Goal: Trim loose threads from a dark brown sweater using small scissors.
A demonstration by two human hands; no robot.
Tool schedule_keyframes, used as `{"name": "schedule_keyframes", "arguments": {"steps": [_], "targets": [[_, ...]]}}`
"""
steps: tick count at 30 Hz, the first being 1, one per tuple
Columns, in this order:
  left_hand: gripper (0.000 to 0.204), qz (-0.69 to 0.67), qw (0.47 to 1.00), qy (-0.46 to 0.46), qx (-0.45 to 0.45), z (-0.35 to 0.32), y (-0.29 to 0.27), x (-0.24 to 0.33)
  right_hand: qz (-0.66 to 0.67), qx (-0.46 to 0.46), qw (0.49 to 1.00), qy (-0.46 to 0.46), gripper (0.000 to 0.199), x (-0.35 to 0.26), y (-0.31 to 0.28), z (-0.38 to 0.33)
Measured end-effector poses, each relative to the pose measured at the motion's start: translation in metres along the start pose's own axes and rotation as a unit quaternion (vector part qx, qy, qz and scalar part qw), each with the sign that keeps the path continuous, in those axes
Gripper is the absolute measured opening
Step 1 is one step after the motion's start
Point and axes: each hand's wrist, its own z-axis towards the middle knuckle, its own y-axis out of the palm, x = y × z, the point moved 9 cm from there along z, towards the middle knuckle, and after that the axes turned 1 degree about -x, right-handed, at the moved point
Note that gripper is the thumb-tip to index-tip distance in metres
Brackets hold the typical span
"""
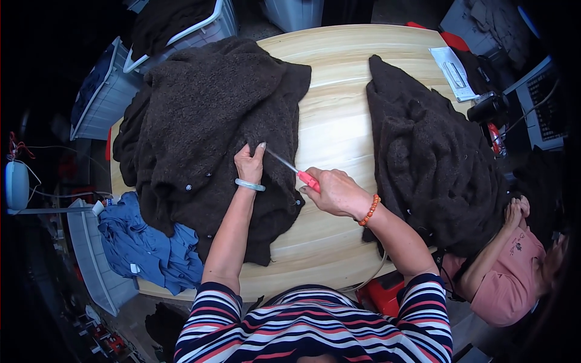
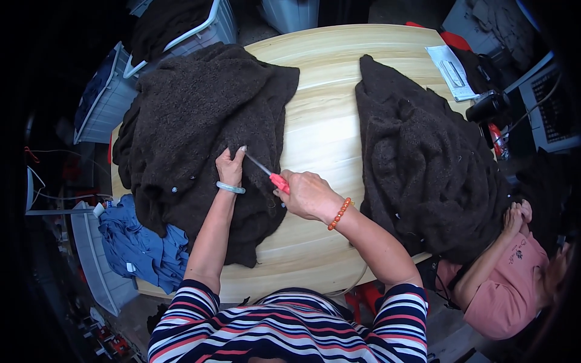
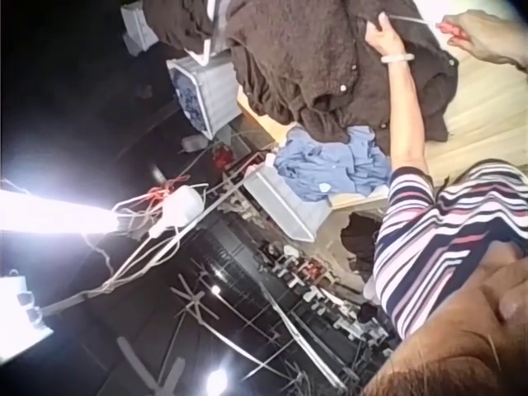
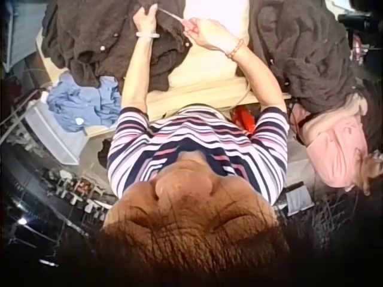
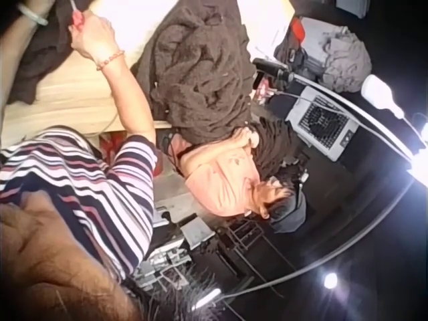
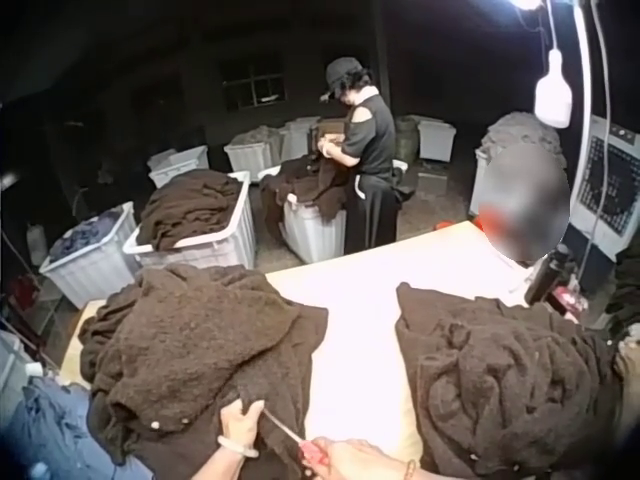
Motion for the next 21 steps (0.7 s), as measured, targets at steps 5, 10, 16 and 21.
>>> {"name": "schedule_keyframes", "arguments": {"steps": [5, 10, 16, 21], "targets": [[0.012, -0.020, 0.999, -0.035, -0.012, 0.001, 0.000, -0.011, 0.006, -0.023, 1.000, -0.009, 0.035, -0.001, 0.008, -0.004], [0.013, -0.043, 0.998, -0.035, 0.004, 0.001, -0.002, -0.012, 0.014, -0.004, 1.000, 0.020, 0.032, 0.005, 0.002, -0.007], [0.013, -0.044, 0.999, -0.026, 0.006, 0.000, -0.004, -0.009, -0.003, -0.010, 1.000, 0.020, 0.030, 0.003, 0.000, -0.012], [0.011, -0.117, 0.992, -0.052, 0.016, -0.007, -0.003, -0.022, -0.001, -0.021, 1.000, -0.013, 0.031, 0.004, 0.013, -0.028]]}}
